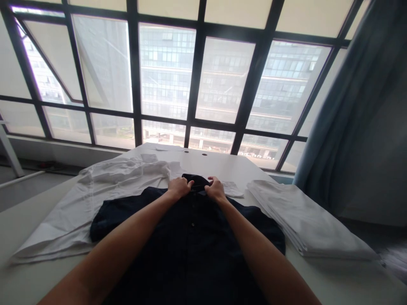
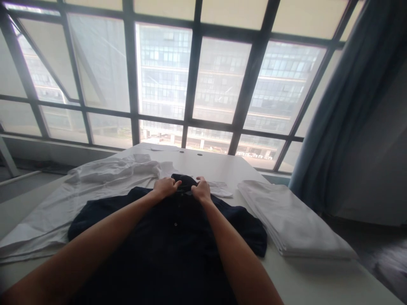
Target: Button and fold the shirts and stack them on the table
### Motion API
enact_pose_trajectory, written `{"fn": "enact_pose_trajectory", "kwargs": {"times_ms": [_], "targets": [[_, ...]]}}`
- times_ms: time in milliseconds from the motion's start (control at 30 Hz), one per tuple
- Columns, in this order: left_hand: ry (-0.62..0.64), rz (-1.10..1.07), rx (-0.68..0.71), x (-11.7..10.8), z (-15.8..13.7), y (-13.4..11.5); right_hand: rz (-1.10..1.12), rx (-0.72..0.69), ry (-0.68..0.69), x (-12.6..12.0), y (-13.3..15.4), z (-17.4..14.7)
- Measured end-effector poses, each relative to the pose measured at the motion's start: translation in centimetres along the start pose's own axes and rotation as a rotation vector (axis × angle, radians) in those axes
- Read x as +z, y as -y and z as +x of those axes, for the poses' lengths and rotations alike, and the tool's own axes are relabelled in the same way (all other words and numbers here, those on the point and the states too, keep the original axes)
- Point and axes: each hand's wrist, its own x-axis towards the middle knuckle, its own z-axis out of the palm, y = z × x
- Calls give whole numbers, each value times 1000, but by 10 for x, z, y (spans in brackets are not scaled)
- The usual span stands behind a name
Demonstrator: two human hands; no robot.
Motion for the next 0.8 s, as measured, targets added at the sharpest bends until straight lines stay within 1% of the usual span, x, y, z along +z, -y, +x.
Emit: {"fn": "enact_pose_trajectory", "kwargs": {"times_ms": [67,167,233,300,367,400,467,567,600,667,733,800], "targets": [[-42,-78,-70,1,-5,8,101,2,20,-7,1,-8],[-144,-331,-151,5,-6,20,273,0,85,-18,5,-20],[-215,-585,-151,10,-3,27,369,-2,122,-22,8,-27],[-249,-808,-122,14,0,31,422,-8,139,-24,8,-31],[-252,-934,-91,17,-1,34,442,-17,142,-25,5,-30],[-233,-1000,-80,17,-2,35,457,-15,140,-25,2,-29],[-147,-1214,-68,16,-8,41,522,24,145,-24,-6,-23],[39,-1602,-55,11,-18,52,640,129,177,-23,-21,-14],[93,-1677,-48,10,-21,56,658,152,187,-23,-26,-12],[225,-1758,-26,8,-25,62,662,170,199,-22,-34,-11],[370,-1782,-5,9,-29,64,654,171,217,-21,-38,-12],[457,-1774,13,10,-30,62,640,163,245,-20,-40,-13]]}}
